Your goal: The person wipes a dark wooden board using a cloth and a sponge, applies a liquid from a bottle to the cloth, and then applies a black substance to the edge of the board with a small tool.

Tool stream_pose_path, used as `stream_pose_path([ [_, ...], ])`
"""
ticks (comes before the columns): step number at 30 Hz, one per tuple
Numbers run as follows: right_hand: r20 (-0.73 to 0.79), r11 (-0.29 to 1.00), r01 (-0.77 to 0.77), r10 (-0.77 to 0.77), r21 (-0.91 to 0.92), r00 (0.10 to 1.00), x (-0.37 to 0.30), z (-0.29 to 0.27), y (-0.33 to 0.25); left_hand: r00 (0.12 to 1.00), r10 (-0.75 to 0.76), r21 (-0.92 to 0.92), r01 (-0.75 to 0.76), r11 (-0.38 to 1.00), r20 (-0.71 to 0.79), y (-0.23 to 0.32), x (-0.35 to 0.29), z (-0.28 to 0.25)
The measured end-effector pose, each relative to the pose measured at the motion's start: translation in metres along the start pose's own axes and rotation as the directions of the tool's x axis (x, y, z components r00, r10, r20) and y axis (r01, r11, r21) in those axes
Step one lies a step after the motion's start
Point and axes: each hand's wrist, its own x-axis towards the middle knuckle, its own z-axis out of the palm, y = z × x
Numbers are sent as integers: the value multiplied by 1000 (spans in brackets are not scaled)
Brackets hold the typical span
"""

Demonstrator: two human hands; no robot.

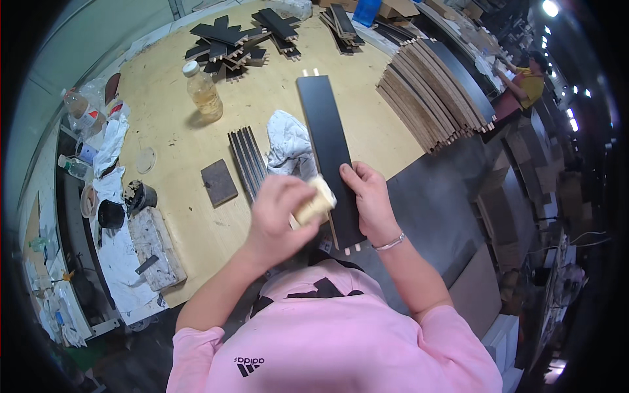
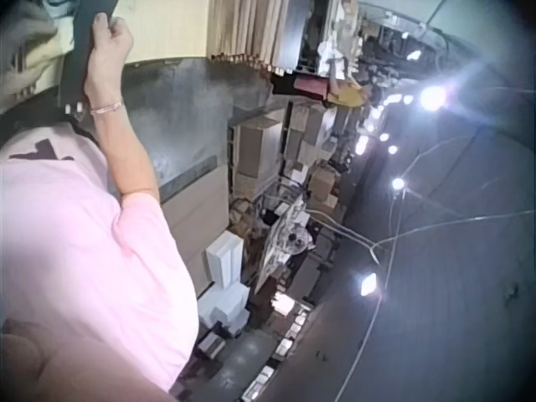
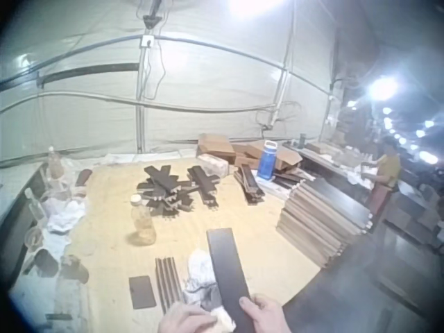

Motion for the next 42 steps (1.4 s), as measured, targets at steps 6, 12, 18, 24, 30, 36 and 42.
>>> stream_pose_path([
  [6, -102, 998, 35, -29, 50, 994, 21, -14, -2, 953, 34, -159, 15, 987, 300, 21, -57, 6],
  [12, -24, 997, -10, 8, -80, 1000, 9, -17, 9, 997, 12, -16, -11, 1000, 74, 9, -22, -4],
  [18, 144, 968, 2, 35, -252, 989, -17, -25, 13, 979, 156, 99, -170, 980, 135, -9, -3, -26],
  [24, 198, 931, 63, 10, -358, 980, -29, -40, 17, 993, 10, 292, 25, 956, -119, -49, 15, -66],
  [30, 222, 917, 83, 6, -390, 975, -38, -45, 14, 999, -5, 296, 20, 955, -52, -53, 7, -71],
  [36, 239, 929, 50, 41, -366, 970, -34, -46, 18, 997, 73, 290, -72, 954, 6, -43, 14, -73],
  [42, 215, 981, -159, 181, -112, 960, -27, -31, 21, 993, 46, 300, -12, 954, -105, -46, 16, -69],
])
